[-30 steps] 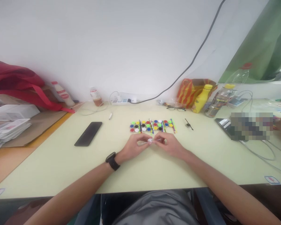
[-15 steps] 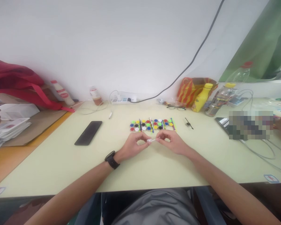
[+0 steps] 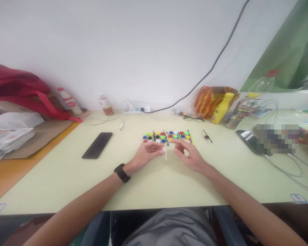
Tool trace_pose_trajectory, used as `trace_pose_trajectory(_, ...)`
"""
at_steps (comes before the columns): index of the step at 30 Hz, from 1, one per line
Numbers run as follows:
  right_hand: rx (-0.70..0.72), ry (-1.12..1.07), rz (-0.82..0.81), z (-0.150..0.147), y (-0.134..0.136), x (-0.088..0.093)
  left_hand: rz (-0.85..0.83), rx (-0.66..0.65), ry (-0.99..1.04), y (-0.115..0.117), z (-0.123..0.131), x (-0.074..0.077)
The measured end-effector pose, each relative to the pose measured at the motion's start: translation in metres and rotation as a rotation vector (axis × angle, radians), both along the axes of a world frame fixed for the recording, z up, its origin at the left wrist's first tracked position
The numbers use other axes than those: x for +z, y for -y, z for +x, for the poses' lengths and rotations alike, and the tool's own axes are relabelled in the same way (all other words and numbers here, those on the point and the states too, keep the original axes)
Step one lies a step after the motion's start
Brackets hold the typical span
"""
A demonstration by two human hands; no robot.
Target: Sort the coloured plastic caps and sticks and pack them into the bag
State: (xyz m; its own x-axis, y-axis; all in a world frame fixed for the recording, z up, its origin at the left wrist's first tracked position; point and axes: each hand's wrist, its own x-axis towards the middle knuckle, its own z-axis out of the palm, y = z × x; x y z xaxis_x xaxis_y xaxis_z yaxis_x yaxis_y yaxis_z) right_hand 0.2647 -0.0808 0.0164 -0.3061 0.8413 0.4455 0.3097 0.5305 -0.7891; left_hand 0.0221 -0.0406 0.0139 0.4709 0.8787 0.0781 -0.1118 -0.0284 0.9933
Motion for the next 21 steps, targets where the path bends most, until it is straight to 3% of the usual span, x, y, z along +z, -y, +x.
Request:
trace_pose_trajectory(5,0.064,-0.101,-0.151,-0.008,0.005,-0.003,0.002,0.019,0.016,0.000,0.000,-0.002)
trace_pose_trajectory(10,0.234,-0.131,-0.339,-0.002,-0.001,0.000,0.013,0.011,0.055,-0.001,-0.001,-0.007)
trace_pose_trajectory(21,0.090,-0.165,-0.182,-0.014,0.003,-0.004,0.020,0.002,-0.002,0.000,0.002,0.000)
